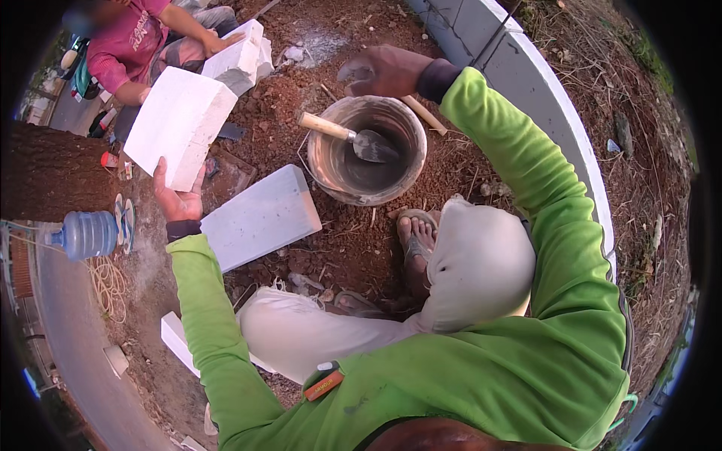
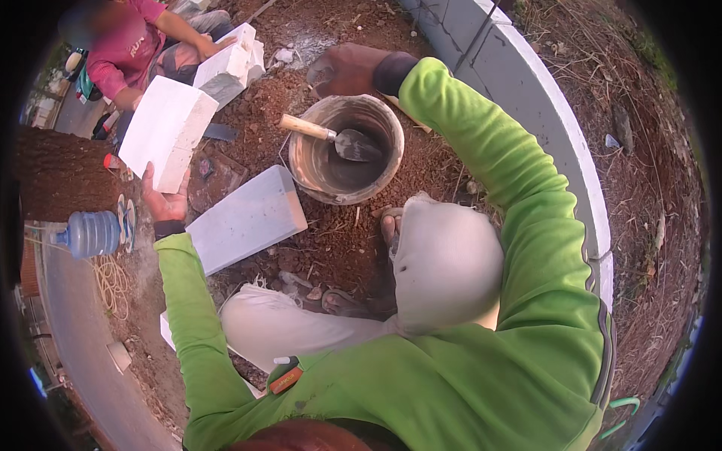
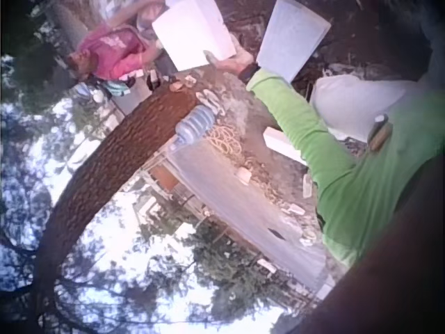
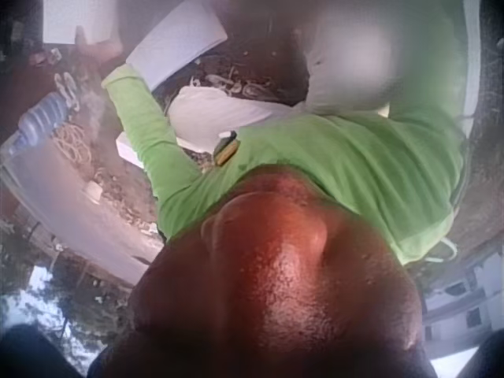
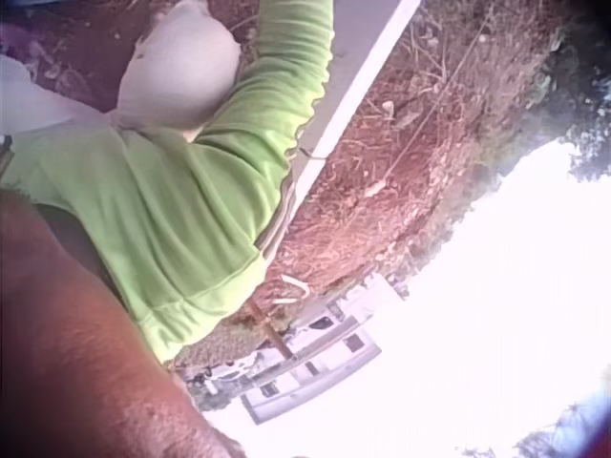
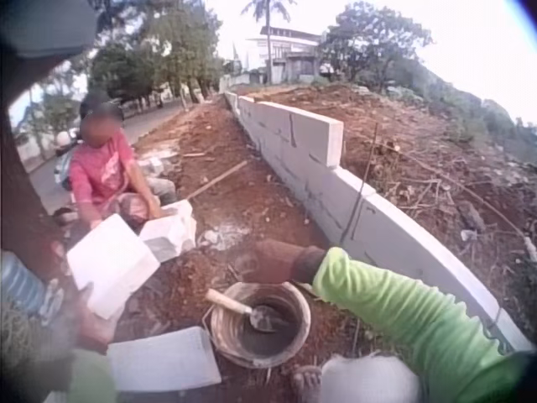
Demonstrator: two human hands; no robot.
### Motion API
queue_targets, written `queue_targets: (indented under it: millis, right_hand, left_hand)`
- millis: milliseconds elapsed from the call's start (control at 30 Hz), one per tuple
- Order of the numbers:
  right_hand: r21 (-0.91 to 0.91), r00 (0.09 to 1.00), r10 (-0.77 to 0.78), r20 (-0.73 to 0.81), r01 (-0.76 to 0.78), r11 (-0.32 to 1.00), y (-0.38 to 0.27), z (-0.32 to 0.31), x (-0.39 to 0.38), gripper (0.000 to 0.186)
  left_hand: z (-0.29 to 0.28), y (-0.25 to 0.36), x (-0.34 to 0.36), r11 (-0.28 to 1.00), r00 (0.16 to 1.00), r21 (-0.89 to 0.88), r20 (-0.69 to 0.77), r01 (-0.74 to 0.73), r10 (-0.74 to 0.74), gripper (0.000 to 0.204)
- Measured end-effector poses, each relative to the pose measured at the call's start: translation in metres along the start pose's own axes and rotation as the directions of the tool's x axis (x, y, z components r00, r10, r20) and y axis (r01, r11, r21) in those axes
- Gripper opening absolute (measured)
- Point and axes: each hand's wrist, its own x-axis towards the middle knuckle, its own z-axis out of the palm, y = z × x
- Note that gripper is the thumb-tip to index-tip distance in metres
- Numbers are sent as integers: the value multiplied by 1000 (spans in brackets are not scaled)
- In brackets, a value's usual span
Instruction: The person applies mortar to white bricks and places them onto a wall, using a trowel and a hammer to secure them in place.
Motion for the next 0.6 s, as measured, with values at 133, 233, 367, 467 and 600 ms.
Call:
queue_targets:
  millis: [133, 233, 367, 467, 600]
  right_hand:
    - [89, 1000, -27, 15, 26, 996, -11, 68, 11, 43]
    - [-98, 963, 223, 154, -209, 973, -1, 91, 25, 41]
    - [-55, 714, 466, 523, -517, 854, 5, 126, 56, 44]
    - [329, 668, 437, 602, -706, 627, 35, 157, 55, 51]
    - [556, 600, 439, 668, -795, 242, 34, 136, 44, 72]
  left_hand:
    - [-34, 39, -15, 976, 995, 215, -93, 42, -23, 58]
    - [-54, -6, -39, 964, 979, 183, -95, 194, -179, 53]
    - [-128, -75, -70, 929, 924, 38, -128, 369, -362, 57]
    - [-147, -124, -89, 906, 902, -40, -90, 420, -422, 63]
    - [-163, -165, -98, 879, 864, -10, -177, 477, -471, 60]
